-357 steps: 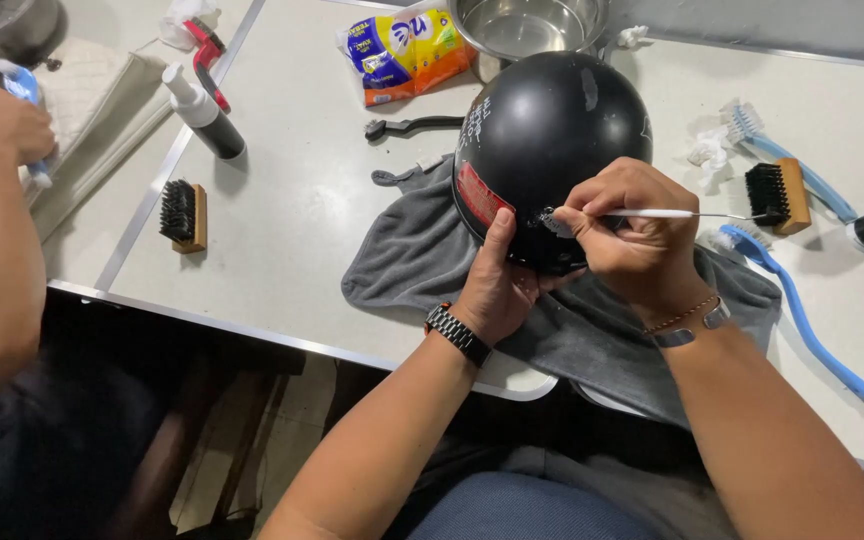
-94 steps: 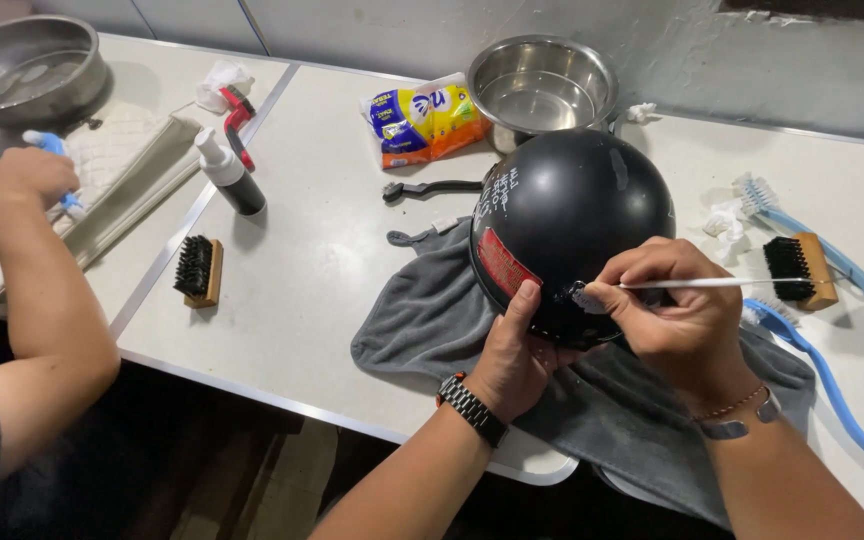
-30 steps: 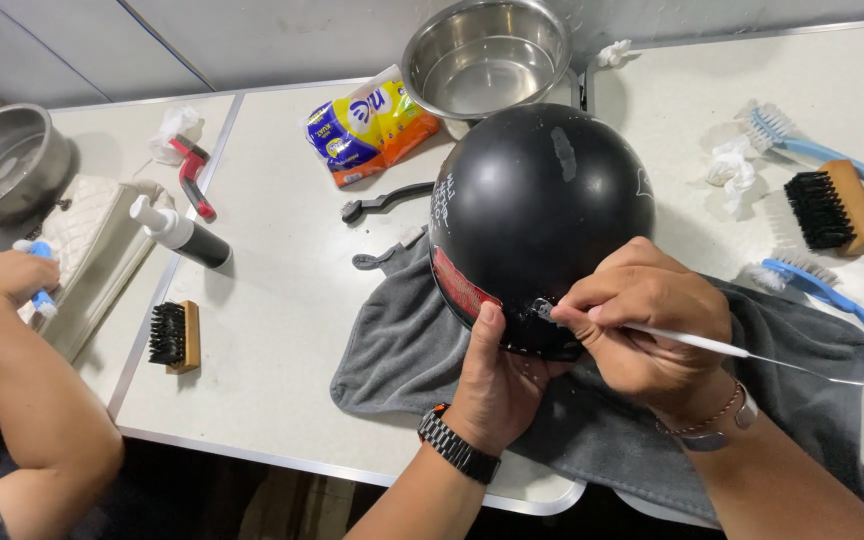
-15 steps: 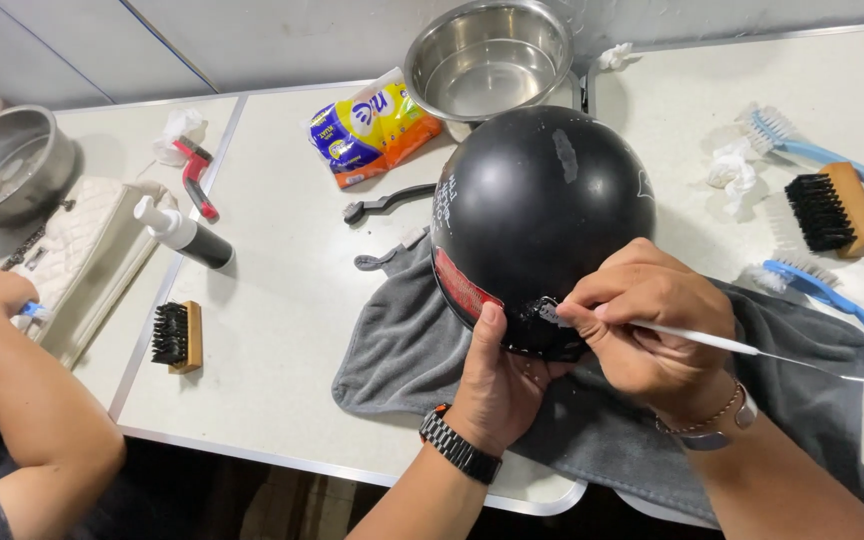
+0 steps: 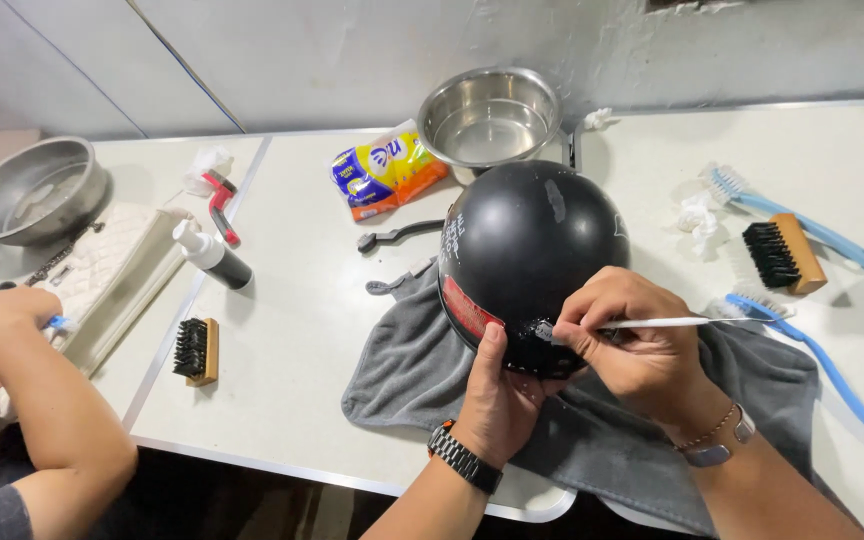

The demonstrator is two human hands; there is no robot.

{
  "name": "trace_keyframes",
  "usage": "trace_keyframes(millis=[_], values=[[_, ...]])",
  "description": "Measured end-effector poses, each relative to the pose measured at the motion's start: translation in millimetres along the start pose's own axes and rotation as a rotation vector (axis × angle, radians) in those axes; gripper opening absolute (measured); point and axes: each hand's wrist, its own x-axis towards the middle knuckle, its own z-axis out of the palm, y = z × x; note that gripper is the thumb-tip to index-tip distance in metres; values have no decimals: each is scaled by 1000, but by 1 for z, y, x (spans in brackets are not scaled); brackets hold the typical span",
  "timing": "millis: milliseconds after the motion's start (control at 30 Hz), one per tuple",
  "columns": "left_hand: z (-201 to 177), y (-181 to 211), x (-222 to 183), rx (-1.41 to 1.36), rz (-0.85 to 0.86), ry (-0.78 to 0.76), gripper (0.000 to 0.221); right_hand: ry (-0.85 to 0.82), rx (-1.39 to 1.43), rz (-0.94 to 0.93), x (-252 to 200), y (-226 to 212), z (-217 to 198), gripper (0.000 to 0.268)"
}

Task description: Removing a sticker and its adhesive residue from a black motorcycle helmet using a precision scraper, a cleaning brush with solution, and a cloth.

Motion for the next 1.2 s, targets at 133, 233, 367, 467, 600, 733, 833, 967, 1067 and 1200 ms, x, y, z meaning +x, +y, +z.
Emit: trace_keyframes(millis=[133,233,367,467,600,733,833,967,1067,1200], values=[[6,2,-6,42,14,-13,76,-58,39,35,-4,-4,-9,19],[4,0,-8,24,8,-7,75,-53,152,108,-8,-3,-13,17],[2,-5,-16,15,-5,17,73,-37,133,186,-11,-12,-17,16],[9,0,-21,-4,3,-18,74,-25,101,178,-12,-17,-15,17],[-2,-5,-15,-4,24,-29,69,30,98,169,-16,-19,-11,17],[0,-2,-17,52,8,-26,70,61,-10,154,-24,-19,-9,20],[0,0,-16,46,0,-21,68,62,-49,66,-26,-17,-4,23],[1,1,-16,32,5,-48,72,83,-93,18,-27,-15,0,27],[3,3,-16,28,-8,-35,75,98,-117,19,-24,-14,2,29],[20,6,-21,-84,76,71,45,125,-64,-34,-17,-9,5,26]])
